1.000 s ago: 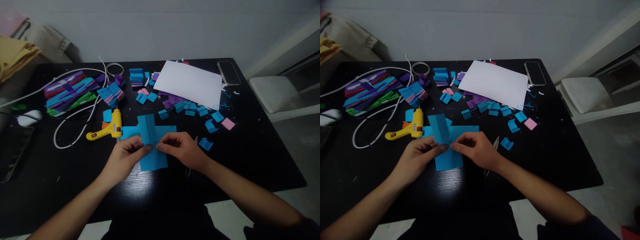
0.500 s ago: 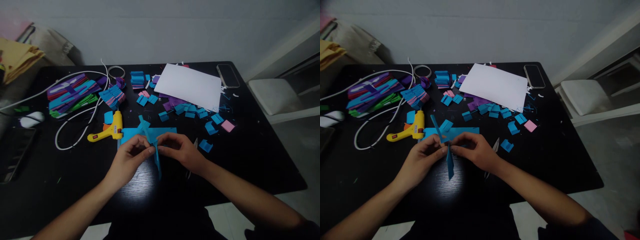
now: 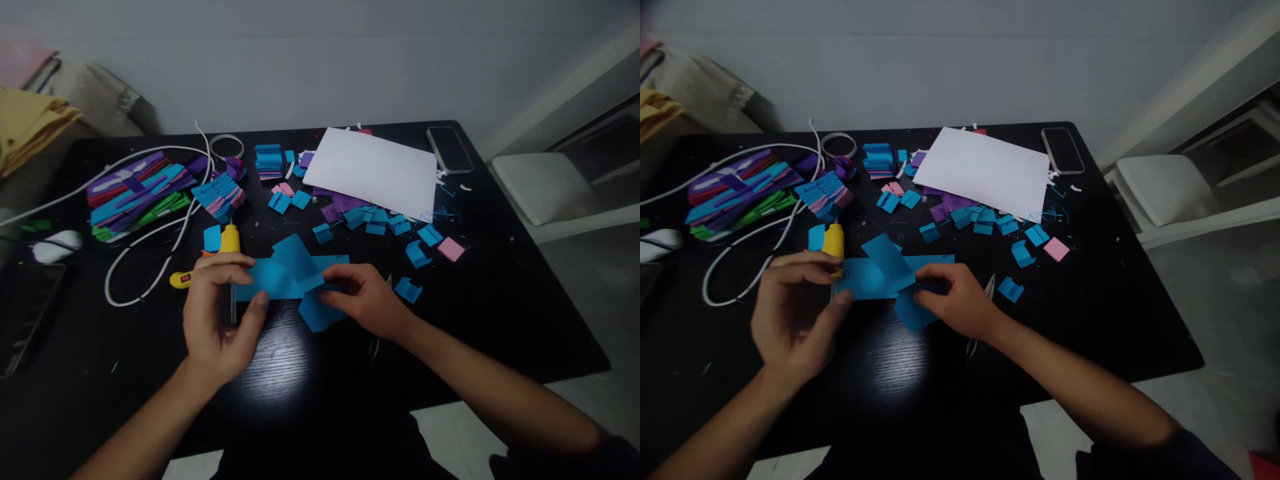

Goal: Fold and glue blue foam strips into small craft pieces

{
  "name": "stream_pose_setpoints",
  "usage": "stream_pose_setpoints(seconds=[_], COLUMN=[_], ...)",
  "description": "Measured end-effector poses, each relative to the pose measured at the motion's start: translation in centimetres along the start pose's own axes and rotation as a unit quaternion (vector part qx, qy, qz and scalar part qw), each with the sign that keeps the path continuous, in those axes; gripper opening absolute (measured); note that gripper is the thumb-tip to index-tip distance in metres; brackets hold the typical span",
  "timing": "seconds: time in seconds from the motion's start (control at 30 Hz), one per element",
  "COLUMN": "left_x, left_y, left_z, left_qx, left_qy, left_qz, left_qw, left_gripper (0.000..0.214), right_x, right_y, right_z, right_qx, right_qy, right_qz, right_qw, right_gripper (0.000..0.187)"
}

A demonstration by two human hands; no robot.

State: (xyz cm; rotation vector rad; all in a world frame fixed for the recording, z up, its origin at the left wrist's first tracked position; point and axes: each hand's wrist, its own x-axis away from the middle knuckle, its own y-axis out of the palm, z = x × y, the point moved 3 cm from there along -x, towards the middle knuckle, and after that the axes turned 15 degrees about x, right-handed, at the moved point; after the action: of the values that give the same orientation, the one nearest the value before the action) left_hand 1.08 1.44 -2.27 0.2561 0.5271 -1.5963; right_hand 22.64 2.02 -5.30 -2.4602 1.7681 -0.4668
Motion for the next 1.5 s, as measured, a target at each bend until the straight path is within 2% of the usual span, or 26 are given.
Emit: stream_pose_setpoints(seconds=[0.07,0.13,0.2,0.27,0.33,0.4,0.57,0.73,0.93,1.07,1.17,1.37,1.5], left_x=[0.1,0.3,0.4,0.4,0.3,0.1,0.1,0.0,-0.1,-0.1,-0.2,0.0,0.0], left_y=[0.5,1.2,1.8,2.0,2.0,1.8,1.6,1.7,1.5,1.4,1.3,1.3,1.1], left_z=[0.7,0.9,0.8,0.6,0.4,0.3,0.1,0.2,0.3,0.2,0.4,0.9,0.6], left_qx=[-0.095,-0.155,-0.174,-0.161,-0.120,-0.067,-0.002,0.033,0.060,0.071,0.066,0.064,0.035], left_qy=[0.080,0.119,0.122,0.099,0.057,0.004,-0.132,-0.183,-0.186,-0.174,-0.128,-0.054,-0.083], left_qz=[-0.063,-0.136,-0.188,-0.210,-0.214,-0.207,-0.177,-0.144,-0.135,-0.142,-0.140,-0.181,-0.188], left_qw=[0.990,0.971,0.959,0.959,0.968,0.976,0.975,0.972,0.971,0.972,0.980,0.980,0.978], left_gripper=[0.038,0.045,0.044,0.031,0.015,0.007,0.008,0.004,0.011,0.015,0.016,0.018,0.015], right_x=[0.1,0.3,0.5,0.5,0.6,0.6,0.6,0.6,0.5,0.4,0.3,0.5,0.6], right_y=[0.1,0.2,0.4,0.3,0.0,-0.2,0.2,0.2,0.0,-0.1,-0.1,0.1,0.3], right_z=[-0.1,-0.3,-0.5,-0.7,-0.9,-1.0,-1.0,-1.0,-1.1,-0.9,-1.0,-0.7,-0.6], right_qx=[0.047,0.054,0.040,0.040,0.043,0.034,-0.030,-0.010,-0.044,-0.097,-0.128,-0.048,-0.031], right_qy=[-0.014,-0.028,-0.030,-0.016,0.001,0.012,0.028,0.025,0.011,0.016,0.018,0.078,0.064], right_qz=[-0.002,-0.003,-0.007,0.003,0.020,0.026,-0.032,-0.030,-0.037,-0.065,-0.088,-0.079,-0.055], right_qw=[0.999,0.998,0.999,0.999,0.999,0.999,0.999,0.999,0.998,0.993,0.988,0.993,0.996], right_gripper=[0.016,0.026,0.032,0.033,0.031,0.029,0.023,0.013,0.004,0.013,0.018,0.028,0.028])
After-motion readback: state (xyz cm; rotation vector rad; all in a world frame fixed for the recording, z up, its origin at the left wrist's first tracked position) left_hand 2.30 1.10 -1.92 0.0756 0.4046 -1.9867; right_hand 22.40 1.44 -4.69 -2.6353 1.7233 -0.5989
